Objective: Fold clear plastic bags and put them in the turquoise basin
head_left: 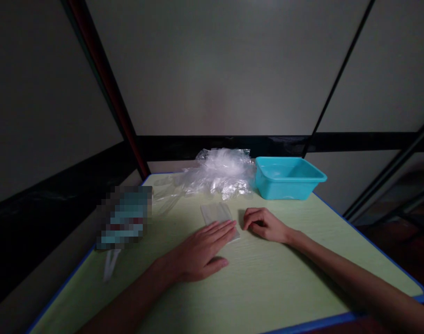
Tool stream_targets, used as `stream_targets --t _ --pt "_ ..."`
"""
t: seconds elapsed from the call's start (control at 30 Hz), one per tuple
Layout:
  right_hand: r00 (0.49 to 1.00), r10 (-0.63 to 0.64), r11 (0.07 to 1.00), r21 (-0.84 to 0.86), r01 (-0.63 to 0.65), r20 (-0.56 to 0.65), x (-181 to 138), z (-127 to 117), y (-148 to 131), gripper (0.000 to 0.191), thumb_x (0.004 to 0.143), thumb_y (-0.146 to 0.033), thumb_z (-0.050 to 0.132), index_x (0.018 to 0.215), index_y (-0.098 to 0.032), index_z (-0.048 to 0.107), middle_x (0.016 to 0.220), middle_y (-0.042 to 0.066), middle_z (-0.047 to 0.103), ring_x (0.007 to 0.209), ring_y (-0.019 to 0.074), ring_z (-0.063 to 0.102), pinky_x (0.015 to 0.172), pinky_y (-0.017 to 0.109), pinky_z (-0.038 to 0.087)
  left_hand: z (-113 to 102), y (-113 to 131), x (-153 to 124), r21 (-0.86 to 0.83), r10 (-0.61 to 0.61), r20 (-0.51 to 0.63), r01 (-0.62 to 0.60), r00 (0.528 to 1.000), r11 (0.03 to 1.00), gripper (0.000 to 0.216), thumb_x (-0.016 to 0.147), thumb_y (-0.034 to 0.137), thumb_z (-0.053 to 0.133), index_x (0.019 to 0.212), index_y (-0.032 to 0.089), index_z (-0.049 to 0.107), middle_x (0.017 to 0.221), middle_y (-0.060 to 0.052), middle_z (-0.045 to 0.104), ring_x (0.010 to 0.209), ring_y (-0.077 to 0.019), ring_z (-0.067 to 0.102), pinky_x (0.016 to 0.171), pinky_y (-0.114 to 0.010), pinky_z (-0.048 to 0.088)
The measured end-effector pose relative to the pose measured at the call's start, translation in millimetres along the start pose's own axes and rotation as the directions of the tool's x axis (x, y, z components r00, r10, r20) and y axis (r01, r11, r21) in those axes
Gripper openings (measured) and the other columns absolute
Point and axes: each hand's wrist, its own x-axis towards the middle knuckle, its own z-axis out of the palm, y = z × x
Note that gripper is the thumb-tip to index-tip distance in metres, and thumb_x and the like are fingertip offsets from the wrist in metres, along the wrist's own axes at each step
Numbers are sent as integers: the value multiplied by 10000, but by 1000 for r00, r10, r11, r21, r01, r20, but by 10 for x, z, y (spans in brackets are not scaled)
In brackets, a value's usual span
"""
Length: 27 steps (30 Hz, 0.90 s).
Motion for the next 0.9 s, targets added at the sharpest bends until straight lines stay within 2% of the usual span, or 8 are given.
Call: stream_targets --t 0.17,0.33,0.63,0.9 --pt "989 -137 953 -266 146 54 -181 -47 -102 330 741 -37 392 939 -147 631 844 77 539 759 159 508 678 284 410 -46 31 -14 19 77 -39 -76 996 997 521 802 277 466 1300 193 337 1417 -77 199 1295 -218 177 1050 -414 174" --pt "975 -169 877 -429 217 147 -237 -52 -129 330 790 -76 391 1014 -169 615 845 81 529 759 168 478 672 292 398 -52 59 -21 28 116 -48 -115 992 993 487 799 292 477 1268 193 390 1412 -85 212 1290 -236 193 1042 -431 185" --pt "962 -148 823 -510 250 231 -207 -49 -139 363 812 -92 387 1109 -192 569 845 71 491 775 170 453 693 295 389 71 82 -8 113 58 -1 -57 998 992 537 832 336 439 1318 158 296 1416 -108 201 1297 -253 158 1050 -430 155" --pt "961 -123 832 -501 237 249 -195 -56 -164 364 819 -90 381 1117 -191 563 859 71 487 797 169 454 722 296 389 100 152 7 144 16 -37 -11 999 989 547 809 338 467 1297 135 325 1394 -120 266 1284 -271 195 1046 -433 169"
